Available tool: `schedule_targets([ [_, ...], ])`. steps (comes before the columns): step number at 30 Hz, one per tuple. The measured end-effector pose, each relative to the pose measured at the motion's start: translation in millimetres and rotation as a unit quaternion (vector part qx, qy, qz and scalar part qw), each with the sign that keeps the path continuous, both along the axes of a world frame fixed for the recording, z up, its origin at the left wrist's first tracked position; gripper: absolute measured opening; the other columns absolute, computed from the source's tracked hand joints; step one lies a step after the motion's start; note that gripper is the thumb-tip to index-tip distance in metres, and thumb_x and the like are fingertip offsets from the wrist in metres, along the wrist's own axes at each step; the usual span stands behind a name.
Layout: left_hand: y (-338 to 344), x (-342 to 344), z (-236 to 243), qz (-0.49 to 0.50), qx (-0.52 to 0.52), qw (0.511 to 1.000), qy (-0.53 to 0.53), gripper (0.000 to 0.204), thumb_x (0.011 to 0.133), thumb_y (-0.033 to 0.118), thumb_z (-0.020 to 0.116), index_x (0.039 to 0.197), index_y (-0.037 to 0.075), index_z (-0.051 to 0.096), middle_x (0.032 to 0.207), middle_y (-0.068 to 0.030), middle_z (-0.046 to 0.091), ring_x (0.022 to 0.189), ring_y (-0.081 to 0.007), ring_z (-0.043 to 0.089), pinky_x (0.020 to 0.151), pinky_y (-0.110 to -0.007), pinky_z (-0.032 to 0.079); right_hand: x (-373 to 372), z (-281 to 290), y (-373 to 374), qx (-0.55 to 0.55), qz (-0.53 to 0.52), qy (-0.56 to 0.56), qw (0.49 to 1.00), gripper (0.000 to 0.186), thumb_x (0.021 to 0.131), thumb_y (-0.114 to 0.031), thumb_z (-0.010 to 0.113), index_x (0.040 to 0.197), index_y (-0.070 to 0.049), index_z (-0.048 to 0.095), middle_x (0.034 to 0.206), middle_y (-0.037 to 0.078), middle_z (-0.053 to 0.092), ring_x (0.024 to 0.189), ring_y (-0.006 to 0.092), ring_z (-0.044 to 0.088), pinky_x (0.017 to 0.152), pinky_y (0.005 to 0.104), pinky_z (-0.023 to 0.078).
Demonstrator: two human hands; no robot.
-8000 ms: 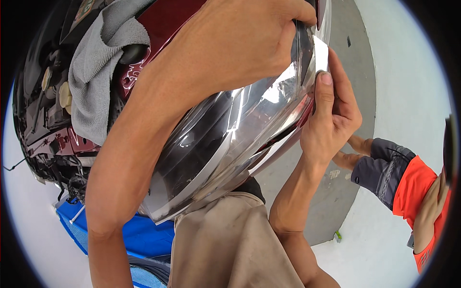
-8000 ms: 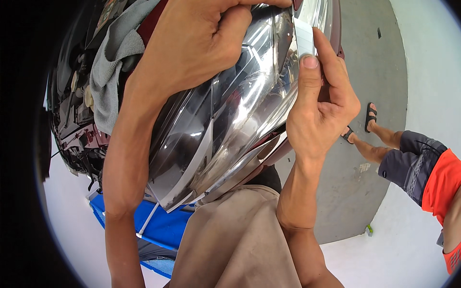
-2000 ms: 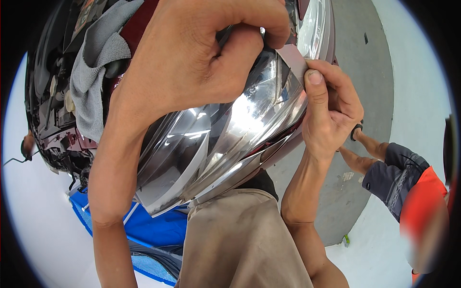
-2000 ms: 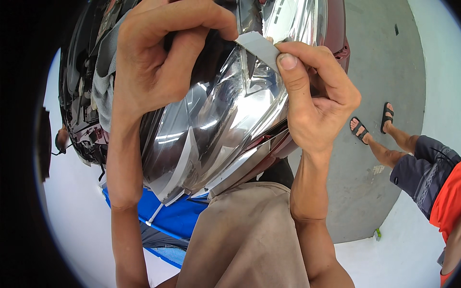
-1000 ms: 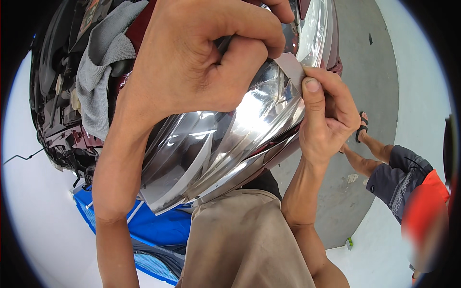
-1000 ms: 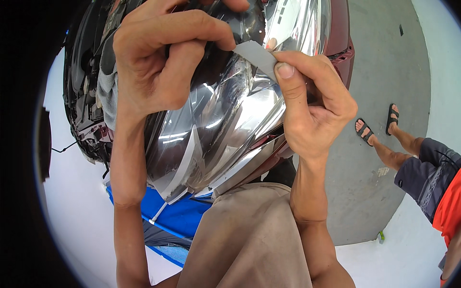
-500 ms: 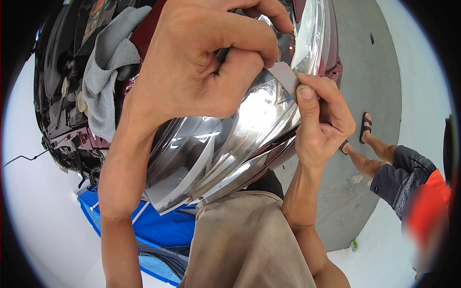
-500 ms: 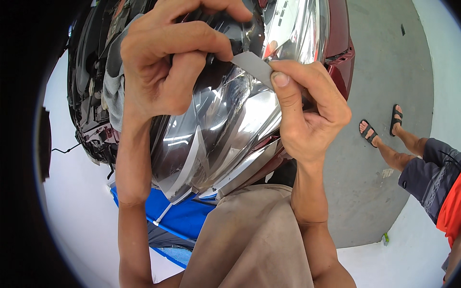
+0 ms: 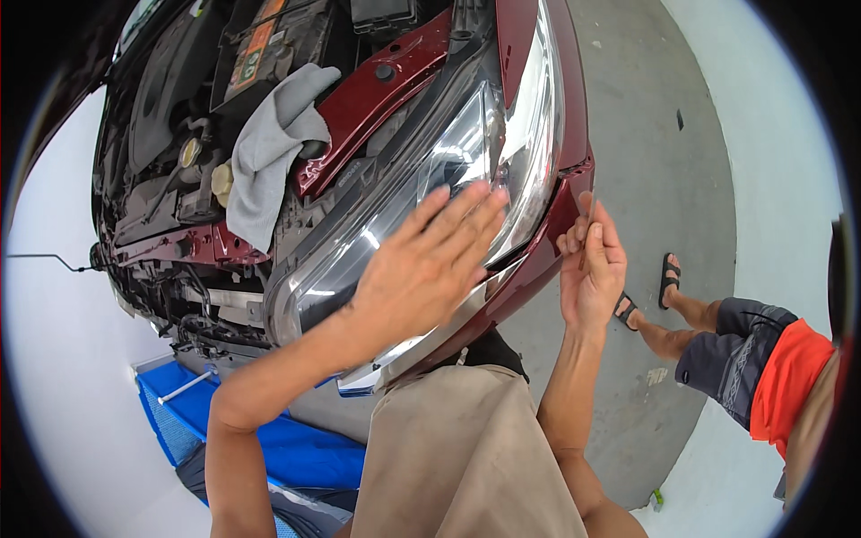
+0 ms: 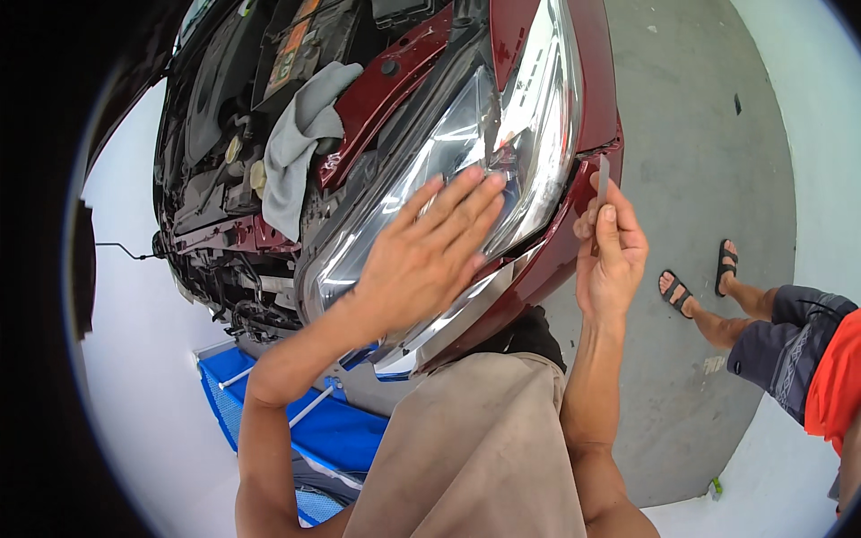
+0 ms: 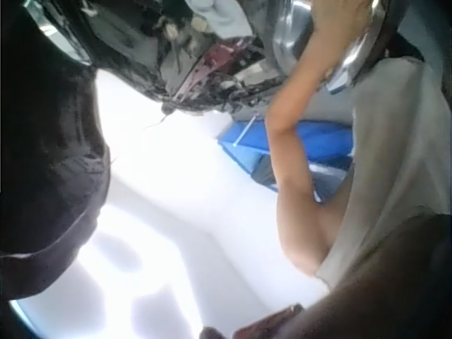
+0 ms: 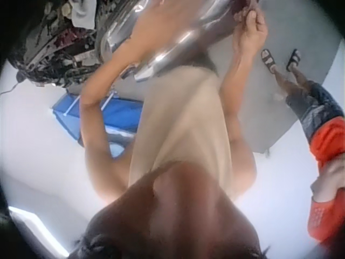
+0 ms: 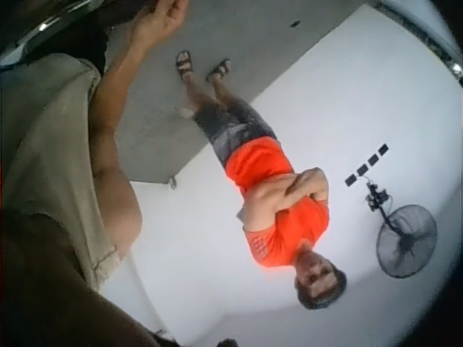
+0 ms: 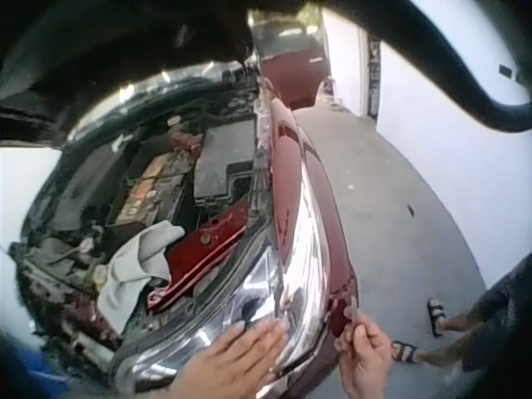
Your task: Applying and smoothing a protective film over a car headlight using a small scraper tool.
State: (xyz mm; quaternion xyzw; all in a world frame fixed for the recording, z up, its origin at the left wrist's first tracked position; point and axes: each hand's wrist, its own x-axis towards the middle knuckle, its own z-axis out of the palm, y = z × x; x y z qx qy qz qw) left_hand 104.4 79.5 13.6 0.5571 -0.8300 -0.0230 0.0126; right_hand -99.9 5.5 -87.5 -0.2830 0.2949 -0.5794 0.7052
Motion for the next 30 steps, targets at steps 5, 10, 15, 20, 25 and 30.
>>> schedule_targets([
  [5,-59,19,-10,0.068,-0.179,0.977,0.093,0.049,0.092,0.018,0.059,0.136,-0.003,0.053,0.145,-0.0227,0.05,0.137,-0.0336,0.045,0.109,-0.046,0.037,2,3,19,0.068,0.026,-0.029,0.997,0.02,0.101,-0.016,0.063,0.113,-0.001,0.062,0.097,0.001,0.064,0.074,0.0074,0.053,0.067,0.0237,0.042],
  [10,-98,42,-12,0.083,-0.273,0.95,0.126,0.039,0.079,0.004,0.062,0.117,0.005,0.069,0.13,-0.0212,0.057,0.125,-0.0375,0.05,0.104,-0.046,0.04,39,30,15,-0.01,-0.029,0.128,0.991,0.017,0.1,-0.013,0.064,0.11,0.001,0.065,0.089,0.0,0.064,0.076,0.006,0.055,0.068,0.0215,0.043],
  [15,-125,69,-24,0.003,-0.24,0.929,0.282,0.037,0.08,0.005,0.063,0.113,0.015,0.074,0.134,-0.0209,0.053,0.123,-0.0376,0.049,0.099,-0.048,0.041,69,40,-16,-0.105,-0.107,0.264,0.953,0.019,0.096,-0.008,0.064,0.109,0.005,0.067,0.085,0.0,0.065,0.074,0.0043,0.055,0.065,0.0206,0.043],
  [20,-108,50,37,0.089,0.034,0.95,0.298,0.04,0.086,-0.005,0.048,0.117,0.012,0.067,0.146,-0.0284,0.034,0.138,-0.0479,0.028,0.113,-0.052,0.028,83,57,-9,-0.156,-0.149,0.448,0.868,0.022,0.096,-0.005,0.059,0.112,0.008,0.066,0.086,0.006,0.067,0.074,0.0094,0.059,0.066,0.0232,0.047],
  [25,-111,49,30,0.069,-0.012,0.953,0.294,0.035,0.084,-0.004,0.049,0.109,0.012,0.067,0.145,-0.0299,0.038,0.132,-0.0481,0.034,0.11,-0.053,0.027,87,61,-5,-0.178,-0.184,0.461,0.85,0.026,0.095,-0.007,0.06,0.114,0.008,0.067,0.093,0.011,0.07,0.076,0.0146,0.063,0.069,0.0289,0.052],
  [30,-104,46,-6,0.04,-0.2,0.951,0.233,0.036,0.083,-0.004,0.049,0.109,0.013,0.067,0.144,-0.03,0.038,0.129,-0.0484,0.035,0.109,-0.054,0.028,92,72,-1,-0.178,-0.183,0.531,0.808,0.026,0.092,-0.01,0.065,0.11,0.008,0.069,0.087,0.011,0.071,0.074,0.0141,0.061,0.066,0.0283,0.05],
])
